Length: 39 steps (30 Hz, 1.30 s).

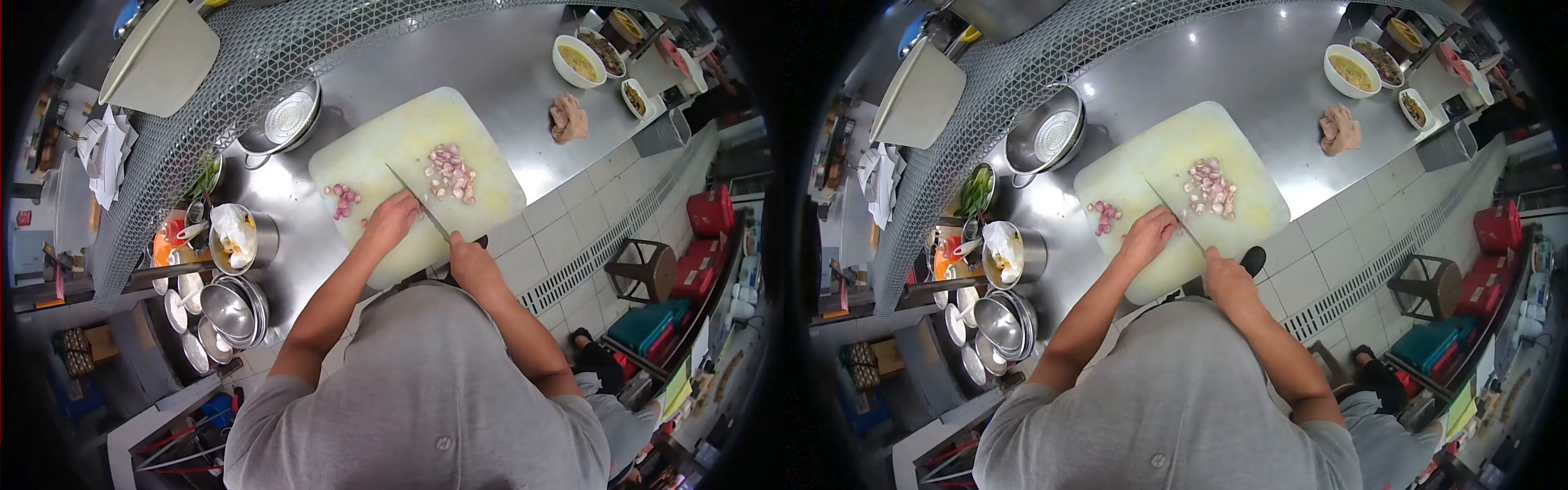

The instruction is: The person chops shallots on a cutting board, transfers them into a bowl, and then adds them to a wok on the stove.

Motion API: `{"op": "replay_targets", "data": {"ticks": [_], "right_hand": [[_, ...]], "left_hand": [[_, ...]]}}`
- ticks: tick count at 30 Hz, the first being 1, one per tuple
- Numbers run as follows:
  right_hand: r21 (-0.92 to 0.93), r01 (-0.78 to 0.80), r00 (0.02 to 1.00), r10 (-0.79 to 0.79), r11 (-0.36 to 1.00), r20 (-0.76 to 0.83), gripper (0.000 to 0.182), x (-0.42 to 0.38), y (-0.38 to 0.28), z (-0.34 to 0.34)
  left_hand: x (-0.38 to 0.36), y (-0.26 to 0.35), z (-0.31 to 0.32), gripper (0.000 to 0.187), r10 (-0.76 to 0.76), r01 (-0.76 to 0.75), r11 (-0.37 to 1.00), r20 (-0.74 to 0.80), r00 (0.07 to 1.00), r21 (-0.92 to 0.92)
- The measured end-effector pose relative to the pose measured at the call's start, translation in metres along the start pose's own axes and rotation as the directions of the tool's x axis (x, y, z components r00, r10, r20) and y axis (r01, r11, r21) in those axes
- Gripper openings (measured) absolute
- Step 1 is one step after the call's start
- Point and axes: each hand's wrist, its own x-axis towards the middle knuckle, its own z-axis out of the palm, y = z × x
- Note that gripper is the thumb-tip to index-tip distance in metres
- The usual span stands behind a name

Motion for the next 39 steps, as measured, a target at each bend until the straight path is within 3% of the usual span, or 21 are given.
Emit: {"op": "replay_targets", "data": {"ticks": [17, 24, 26, 39], "right_hand": [[0.086, -0.039, 0.997, 0.033, 0.995, 0.075, 0.015, -0.002, 0.004, 0.005], [0.131, 0.006, 1.0, -0.009, 0.991, 0.022, 0.017, 0.009, 0.017, 0.01], [0.132, 0.006, 1.0, -0.006, 0.991, -0.004, 0.017, 0.008, 0.016, 0.005], [0.039, -0.006, 1.0, 0.005, 0.999, 0.014, 0.014, -0.005, -0.003, 0.002]], "left_hand": [[-0.004, 0.002, 0.001, 0.007, -0.032, 0.032, 0.999, -0.032, 0.999, 0.006], [-0.008, 0.003, 0.006, 0.008, -0.061, 0.063, 0.997, -0.034, 0.998, 0.051], [-0.005, 0.004, 0.006, 0.01, 0.032, -0.032, 0.989, 0.003, 0.999, 0.143], [-0.004, -0.004, 0.004, 0.006, 0.049, -0.042, 0.989, -0.046, 0.998, 0.143]]}}
